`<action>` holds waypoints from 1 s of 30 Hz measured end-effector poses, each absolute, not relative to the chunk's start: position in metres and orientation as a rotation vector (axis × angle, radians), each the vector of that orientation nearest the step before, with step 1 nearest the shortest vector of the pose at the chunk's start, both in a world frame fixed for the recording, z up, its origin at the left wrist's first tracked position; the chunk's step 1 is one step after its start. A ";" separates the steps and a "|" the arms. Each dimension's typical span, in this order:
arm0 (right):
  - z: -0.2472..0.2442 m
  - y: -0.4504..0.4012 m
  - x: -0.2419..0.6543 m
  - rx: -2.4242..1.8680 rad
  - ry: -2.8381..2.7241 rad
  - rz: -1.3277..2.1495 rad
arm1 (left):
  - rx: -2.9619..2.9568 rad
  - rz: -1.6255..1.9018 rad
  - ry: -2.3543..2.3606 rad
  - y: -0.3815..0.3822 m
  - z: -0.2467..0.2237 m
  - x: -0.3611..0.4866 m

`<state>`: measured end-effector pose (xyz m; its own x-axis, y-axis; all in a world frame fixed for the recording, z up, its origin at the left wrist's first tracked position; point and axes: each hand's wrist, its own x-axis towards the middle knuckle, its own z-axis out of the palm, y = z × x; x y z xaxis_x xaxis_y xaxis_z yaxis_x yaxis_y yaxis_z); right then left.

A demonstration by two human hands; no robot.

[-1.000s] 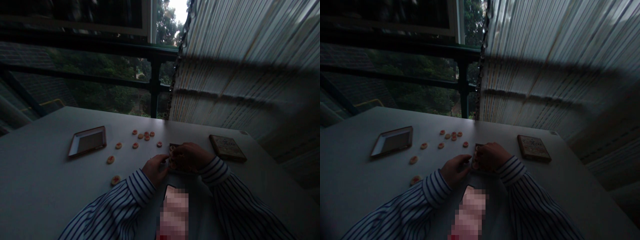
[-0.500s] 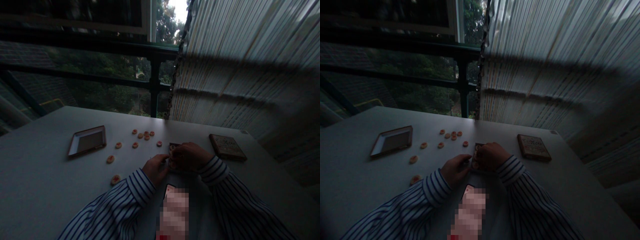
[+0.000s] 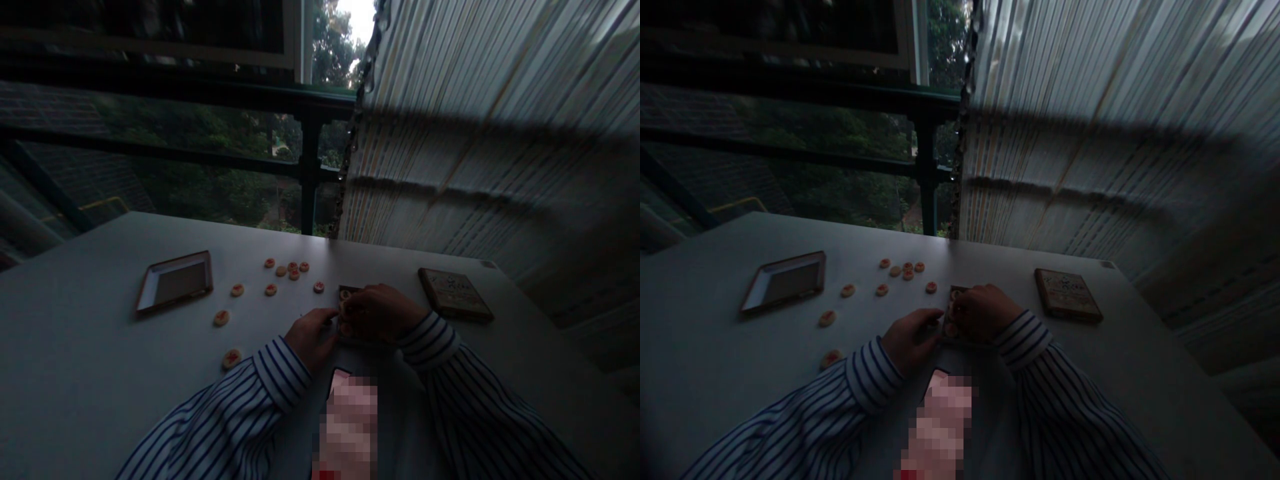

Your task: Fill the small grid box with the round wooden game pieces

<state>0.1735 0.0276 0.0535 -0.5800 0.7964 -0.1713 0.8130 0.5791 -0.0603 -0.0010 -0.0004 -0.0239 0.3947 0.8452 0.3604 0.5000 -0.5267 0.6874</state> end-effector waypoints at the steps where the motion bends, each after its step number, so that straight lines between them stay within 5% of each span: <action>1: 0.053 0.028 0.174 1.364 2.681 -0.203 | 2.185 0.966 1.151 0.000 -0.024 -0.001; 30: 0.051 0.025 0.173 1.334 2.709 -0.297 | 2.220 0.951 1.151 -0.002 -0.020 -0.001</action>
